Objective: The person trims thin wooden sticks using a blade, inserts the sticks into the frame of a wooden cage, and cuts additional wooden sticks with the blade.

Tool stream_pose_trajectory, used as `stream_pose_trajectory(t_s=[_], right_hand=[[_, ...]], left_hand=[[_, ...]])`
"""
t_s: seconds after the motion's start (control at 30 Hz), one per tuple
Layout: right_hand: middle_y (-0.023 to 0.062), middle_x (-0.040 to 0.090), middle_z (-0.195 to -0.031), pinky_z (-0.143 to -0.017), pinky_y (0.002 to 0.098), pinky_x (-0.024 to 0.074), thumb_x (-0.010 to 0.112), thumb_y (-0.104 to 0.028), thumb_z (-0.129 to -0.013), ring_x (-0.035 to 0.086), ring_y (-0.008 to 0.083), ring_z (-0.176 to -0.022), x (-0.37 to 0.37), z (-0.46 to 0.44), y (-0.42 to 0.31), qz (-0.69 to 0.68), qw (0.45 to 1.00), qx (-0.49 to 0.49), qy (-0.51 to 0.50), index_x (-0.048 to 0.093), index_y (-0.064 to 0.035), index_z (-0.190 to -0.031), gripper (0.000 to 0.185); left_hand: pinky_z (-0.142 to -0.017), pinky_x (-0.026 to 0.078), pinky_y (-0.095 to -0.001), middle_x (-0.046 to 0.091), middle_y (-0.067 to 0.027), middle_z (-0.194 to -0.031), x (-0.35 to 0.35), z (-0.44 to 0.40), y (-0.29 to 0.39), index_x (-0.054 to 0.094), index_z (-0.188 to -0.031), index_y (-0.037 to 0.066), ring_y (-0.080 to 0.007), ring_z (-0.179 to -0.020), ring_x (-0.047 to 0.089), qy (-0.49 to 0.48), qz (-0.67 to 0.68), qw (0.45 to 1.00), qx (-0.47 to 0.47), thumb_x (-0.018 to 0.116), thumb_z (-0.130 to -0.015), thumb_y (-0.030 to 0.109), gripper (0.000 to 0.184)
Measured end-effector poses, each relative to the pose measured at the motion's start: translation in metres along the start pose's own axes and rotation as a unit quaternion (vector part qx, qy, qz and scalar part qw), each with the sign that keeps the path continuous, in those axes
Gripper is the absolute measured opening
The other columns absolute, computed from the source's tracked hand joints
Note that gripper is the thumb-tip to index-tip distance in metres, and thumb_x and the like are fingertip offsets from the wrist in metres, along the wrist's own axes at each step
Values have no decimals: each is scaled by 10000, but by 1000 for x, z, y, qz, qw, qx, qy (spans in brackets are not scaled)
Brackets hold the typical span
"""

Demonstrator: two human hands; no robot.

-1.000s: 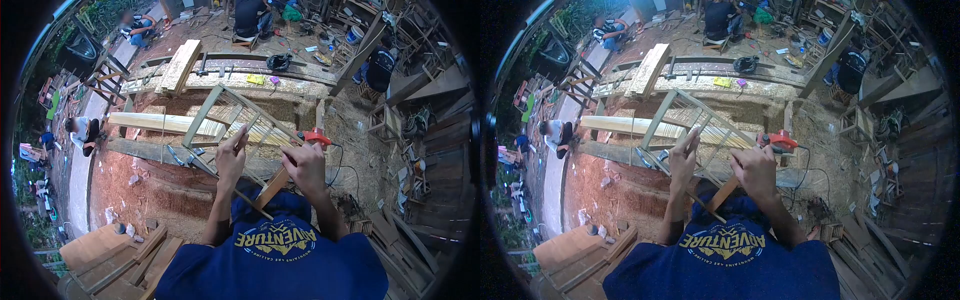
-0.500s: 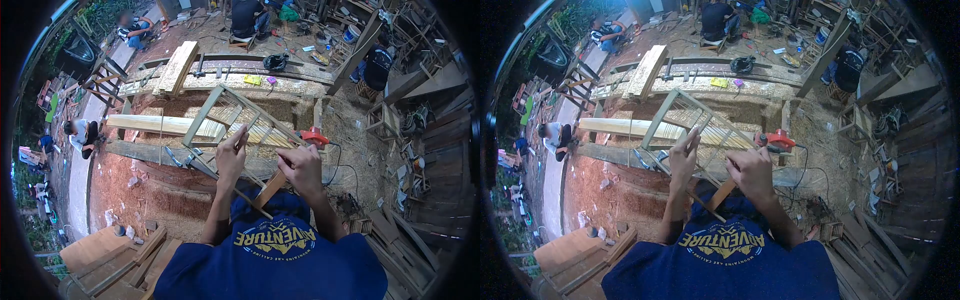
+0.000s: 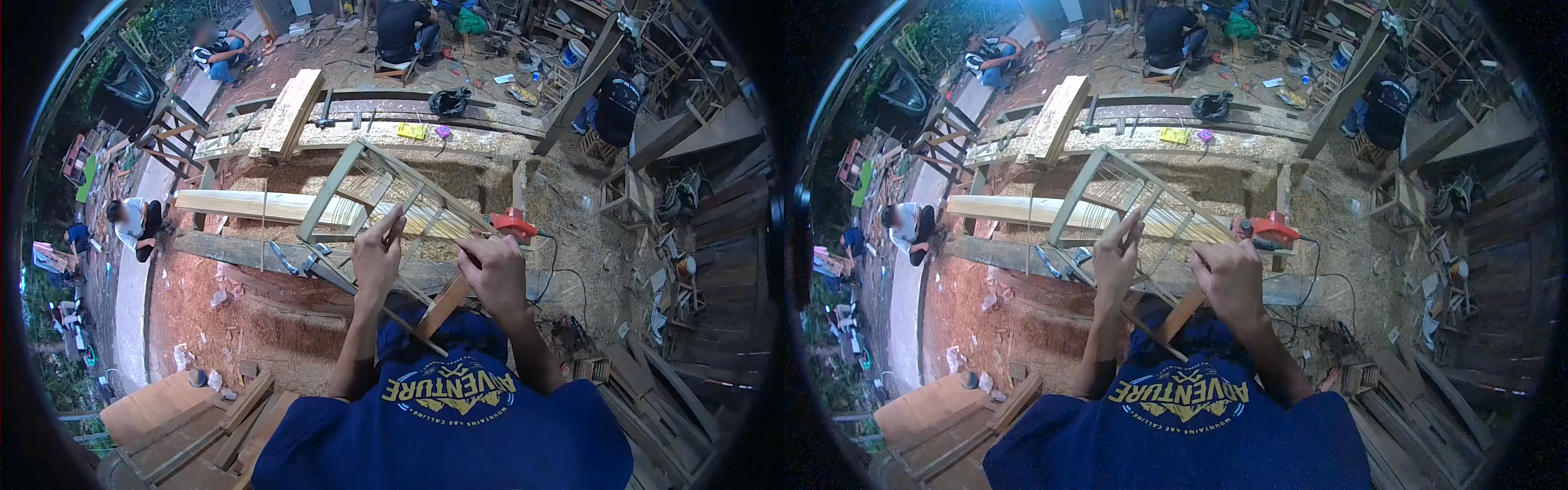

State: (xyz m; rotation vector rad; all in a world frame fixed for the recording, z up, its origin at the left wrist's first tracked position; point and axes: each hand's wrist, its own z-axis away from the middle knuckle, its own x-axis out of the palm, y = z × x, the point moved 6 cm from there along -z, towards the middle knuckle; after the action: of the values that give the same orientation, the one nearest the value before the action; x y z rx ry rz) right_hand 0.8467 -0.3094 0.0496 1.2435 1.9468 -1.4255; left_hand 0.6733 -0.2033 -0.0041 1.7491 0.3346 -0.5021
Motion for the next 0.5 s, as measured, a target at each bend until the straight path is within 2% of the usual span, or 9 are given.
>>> stream_pose_trajectory(t_s=[0.03, 0.23, 0.33, 0.5], right_hand=[[87, 707, -801, -813, 413, 425, 696, -165, -853, 652, 267, -800, 0, 0, 1, 0, 1000, 7, -6, 726, -72, -936, 128], [89, 698, -790, -814, 417, 428, 695, -159, -847, 648, 273, -794, 1, -1, 4, -2, 1000, 5, -9, 722, -70, -938, 130], [81, 687, -767, -799, 416, 426, 698, -162, -843, 640, 274, -776, 1, -4, 2, -4, 1000, 3, -10, 720, -74, -932, 126], [70, 683, -751, -782, 412, 427, 702, -165, -841, 637, 260, -753, 3, -5, 0, -12, 1000, -6, -21, 729, -95, -938, 123]], left_hand=[[-528, 410, -349, 710, -164, -779, 0, 0, 1, 712, -1236, 159, -151, -481, 490, 4, 10, 1000, -2, 654, -974, 253, 285], [-516, 396, -343, 723, -154, -802, 3, -3, -3, 717, -1227, 164, -144, -465, 474, -15, -21, 999, -30, 657, -973, 268, 282], [-489, 339, -301, 687, -107, -743, 3, -4, 3, 705, -1252, 135, -78, -529, 403, -25, -19, 999, -35, 656, -984, 260, 300], [-489, 330, -306, 650, -112, -704, 3, -6, 3, 704, -1254, 141, -86, -527, 385, -1, -21, 1000, -2, 656, -983, 269, 303]])
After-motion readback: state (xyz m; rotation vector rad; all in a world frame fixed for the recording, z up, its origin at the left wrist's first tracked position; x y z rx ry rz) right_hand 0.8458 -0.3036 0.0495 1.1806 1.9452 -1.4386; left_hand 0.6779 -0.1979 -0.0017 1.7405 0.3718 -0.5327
